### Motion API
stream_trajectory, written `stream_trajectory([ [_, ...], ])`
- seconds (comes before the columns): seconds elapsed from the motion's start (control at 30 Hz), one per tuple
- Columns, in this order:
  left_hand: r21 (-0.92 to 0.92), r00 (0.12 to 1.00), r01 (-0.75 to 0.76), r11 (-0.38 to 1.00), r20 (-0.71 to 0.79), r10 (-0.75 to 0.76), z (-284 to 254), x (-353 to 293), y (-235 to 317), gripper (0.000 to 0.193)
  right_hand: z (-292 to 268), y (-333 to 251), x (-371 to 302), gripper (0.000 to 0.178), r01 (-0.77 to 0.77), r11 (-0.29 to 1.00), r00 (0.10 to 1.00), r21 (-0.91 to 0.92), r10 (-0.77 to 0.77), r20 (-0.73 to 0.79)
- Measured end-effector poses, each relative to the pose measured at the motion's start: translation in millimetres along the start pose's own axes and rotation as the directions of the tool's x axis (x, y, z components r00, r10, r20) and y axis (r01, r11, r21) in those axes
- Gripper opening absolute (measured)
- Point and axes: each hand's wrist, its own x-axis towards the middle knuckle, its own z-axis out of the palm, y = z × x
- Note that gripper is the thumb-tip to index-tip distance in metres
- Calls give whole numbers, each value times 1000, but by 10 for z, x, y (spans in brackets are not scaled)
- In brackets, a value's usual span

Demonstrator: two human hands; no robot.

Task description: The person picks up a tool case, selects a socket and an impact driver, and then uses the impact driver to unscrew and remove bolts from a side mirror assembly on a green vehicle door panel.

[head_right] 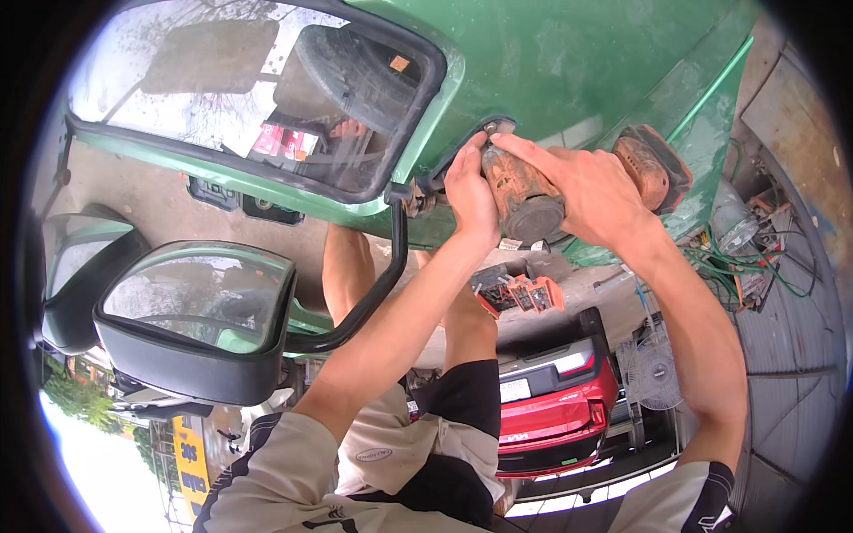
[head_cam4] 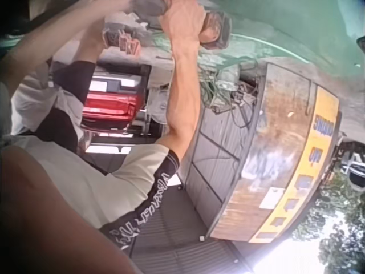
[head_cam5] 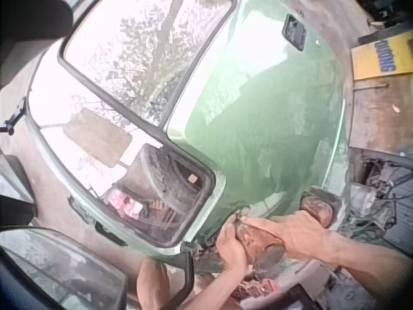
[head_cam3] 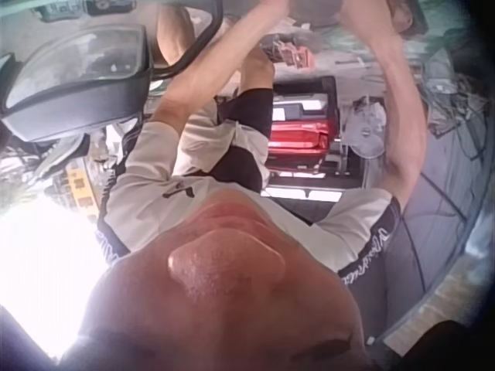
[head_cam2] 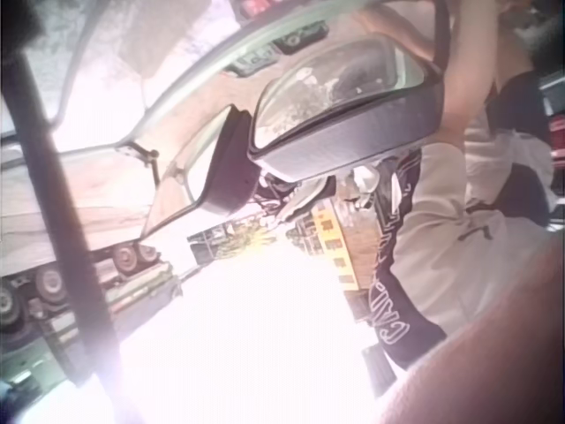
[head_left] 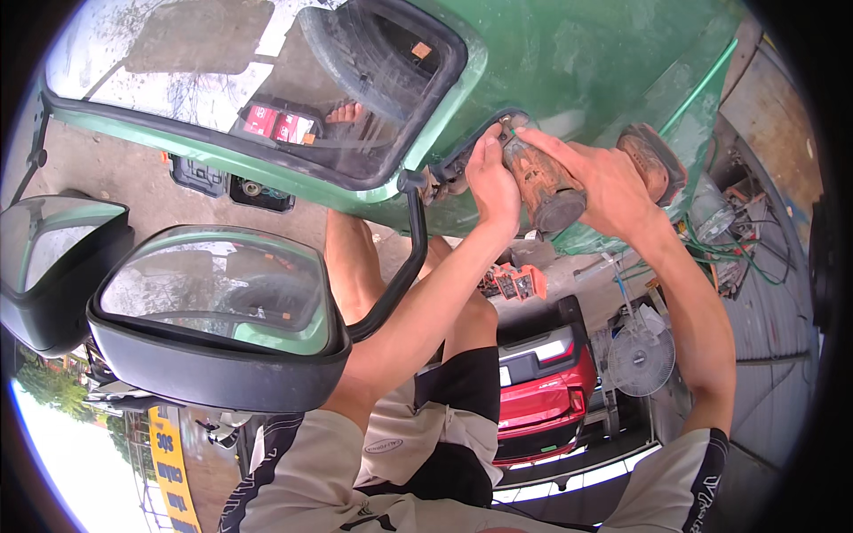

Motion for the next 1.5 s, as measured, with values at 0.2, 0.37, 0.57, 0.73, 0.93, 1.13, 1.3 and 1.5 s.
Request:
stream_trajectory([
  [0.2,-16,999,29,999,21,-29,-17,2,6,43,74,-15,-31,103,-16,999,1000,-30,15,-18],
  [0.37,-79,999,34,996,33,-32,-23,12,31,41,118,-41,-38,101,-48,997,999,-62,48,-11],
  [0.57,-177,989,144,974,-9,-148,21,20,59,39,153,-29,-60,95,-22,999,996,44,25,-87],
  [0.73,-319,975,212,924,-1,-224,35,31,80,32,158,-45,-67,92,2,995,992,95,11,-128],
  [0.93,-296,953,296,908,37,-299,-31,98,95,29,206,-25,-88,91,-6,992,991,128,24,-133],
  [1.13,-270,961,272,924,35,-273,-34,84,53,28,257,-4,-129,89,-33,991,991,130,49,-126],
  [1.3,-234,959,281,931,106,-263,-118,165,-21,34,217,-67,-138,88,-25,982,989,187,51,-140],
  [1.5,-217,964,247,944,152,-217,-143,169,-85,34,291,-28,-174,86,-45,978,987,203,75,-139],
])
